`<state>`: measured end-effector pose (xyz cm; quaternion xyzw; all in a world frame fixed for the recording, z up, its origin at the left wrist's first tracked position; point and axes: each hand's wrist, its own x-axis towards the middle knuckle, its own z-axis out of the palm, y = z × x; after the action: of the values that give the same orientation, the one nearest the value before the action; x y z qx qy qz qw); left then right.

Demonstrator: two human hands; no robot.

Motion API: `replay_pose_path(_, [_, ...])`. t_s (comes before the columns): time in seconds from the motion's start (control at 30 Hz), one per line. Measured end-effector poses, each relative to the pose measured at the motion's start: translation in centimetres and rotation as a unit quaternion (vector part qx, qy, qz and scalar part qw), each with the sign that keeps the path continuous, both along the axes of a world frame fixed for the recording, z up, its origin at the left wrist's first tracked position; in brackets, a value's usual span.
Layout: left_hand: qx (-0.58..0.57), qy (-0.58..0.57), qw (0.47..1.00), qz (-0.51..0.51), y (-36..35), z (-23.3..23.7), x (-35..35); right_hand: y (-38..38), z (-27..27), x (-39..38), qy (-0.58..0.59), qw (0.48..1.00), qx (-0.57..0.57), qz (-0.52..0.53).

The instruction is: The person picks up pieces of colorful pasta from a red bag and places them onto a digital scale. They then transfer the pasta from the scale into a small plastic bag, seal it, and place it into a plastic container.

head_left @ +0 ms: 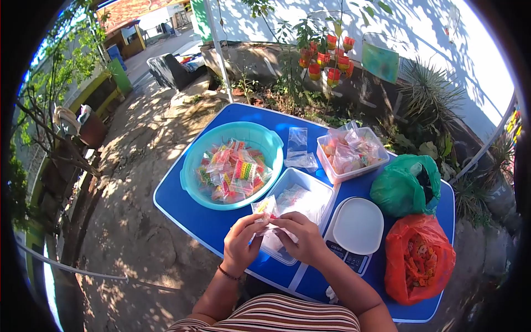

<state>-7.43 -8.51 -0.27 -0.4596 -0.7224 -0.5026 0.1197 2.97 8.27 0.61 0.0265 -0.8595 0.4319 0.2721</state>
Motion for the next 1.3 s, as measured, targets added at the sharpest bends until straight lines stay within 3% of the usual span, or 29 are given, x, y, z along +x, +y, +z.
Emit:
replay_pose_path(0.13, [-0.028,0.079,0.993,0.077,0.4,0.8,-4.6,-0.3,-0.3,-5.2,0.040,0.998,0.041,0.009])
replay_pose_path(0.27, [-0.190,0.112,0.965,0.144,1.1,2.0,-5.4,-0.5,0.4,-5.4,-0.039,0.992,0.111,-0.045])
replay_pose_path(0.47, [-0.213,0.094,0.972,-0.024,2.5,1.0,-1.2,0.3,-0.8,2.6,-0.098,0.977,0.155,-0.110])
replay_pose_path(0.63, [-0.176,0.114,0.962,-0.175,6.5,0.5,4.5,1.4,0.2,10.6,-0.040,0.938,0.186,-0.290])
replay_pose_path(0.9, [-0.145,0.151,0.902,-0.378,14.8,0.6,13.8,2.9,0.1,24.6,-0.098,0.835,0.186,-0.508])
replay_pose_path(1.3, [-0.158,0.214,0.825,-0.498,20.9,-0.3,22.2,2.8,-0.6,32.4,-0.150,0.781,0.140,-0.590])
